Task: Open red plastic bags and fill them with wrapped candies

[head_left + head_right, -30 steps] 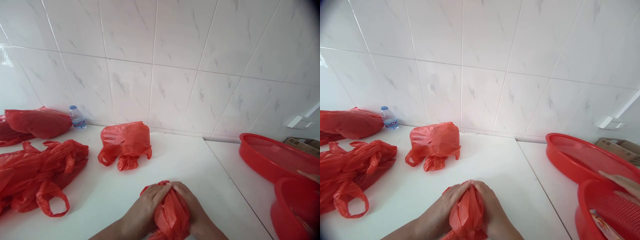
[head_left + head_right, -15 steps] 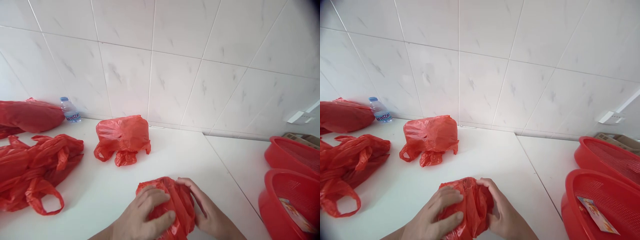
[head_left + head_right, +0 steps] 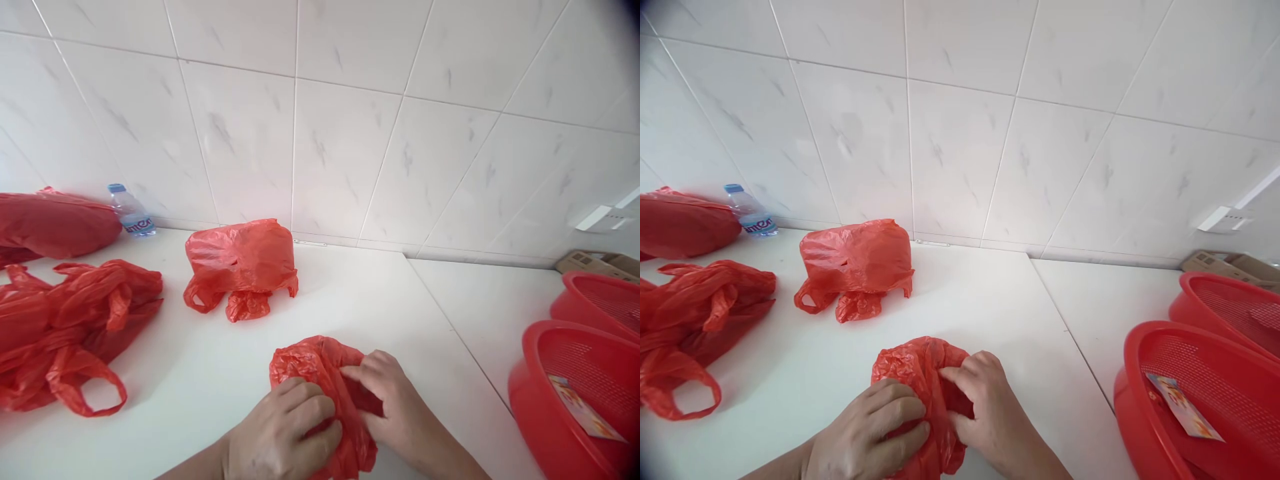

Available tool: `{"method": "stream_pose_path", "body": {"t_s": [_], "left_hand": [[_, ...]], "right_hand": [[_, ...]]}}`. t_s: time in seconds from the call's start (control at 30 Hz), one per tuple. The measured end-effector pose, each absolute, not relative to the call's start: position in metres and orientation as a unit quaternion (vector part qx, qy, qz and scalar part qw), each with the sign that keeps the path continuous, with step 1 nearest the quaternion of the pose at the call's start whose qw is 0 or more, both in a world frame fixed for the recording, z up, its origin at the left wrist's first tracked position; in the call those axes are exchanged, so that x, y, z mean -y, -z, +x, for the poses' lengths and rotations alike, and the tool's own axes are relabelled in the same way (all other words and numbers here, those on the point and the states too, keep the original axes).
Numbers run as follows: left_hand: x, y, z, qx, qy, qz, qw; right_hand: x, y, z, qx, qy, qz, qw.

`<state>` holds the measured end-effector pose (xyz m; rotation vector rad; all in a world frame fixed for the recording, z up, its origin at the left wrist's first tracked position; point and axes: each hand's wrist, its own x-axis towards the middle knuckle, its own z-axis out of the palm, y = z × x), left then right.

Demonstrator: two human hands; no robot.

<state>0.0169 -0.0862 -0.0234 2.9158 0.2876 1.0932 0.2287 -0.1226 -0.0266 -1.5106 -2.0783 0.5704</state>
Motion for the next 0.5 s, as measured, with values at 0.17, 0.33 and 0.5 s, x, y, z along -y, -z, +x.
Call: {"method": "stream_pose_path", "body": {"t_s": [0.17,0.33,0.5], "left_hand": [[0.084,0.021,0.017,-0.074,-0.326,0.942,-0.021],[0.083,0.019,0.014,-0.067,-0.351,0.934,-0.017],[0.081,0.024,0.008,-0.068,-0.386,0.92,0.016]], "right_hand": [[0.122,0.032,0.224,0.742,-0.221,-0.547,0.319],[0.121,0.016,0.232,0.612,-0.365,-0.55,0.435],[0.124,0.006,0.244,0.548,-0.392,-0.546,0.498]]}}
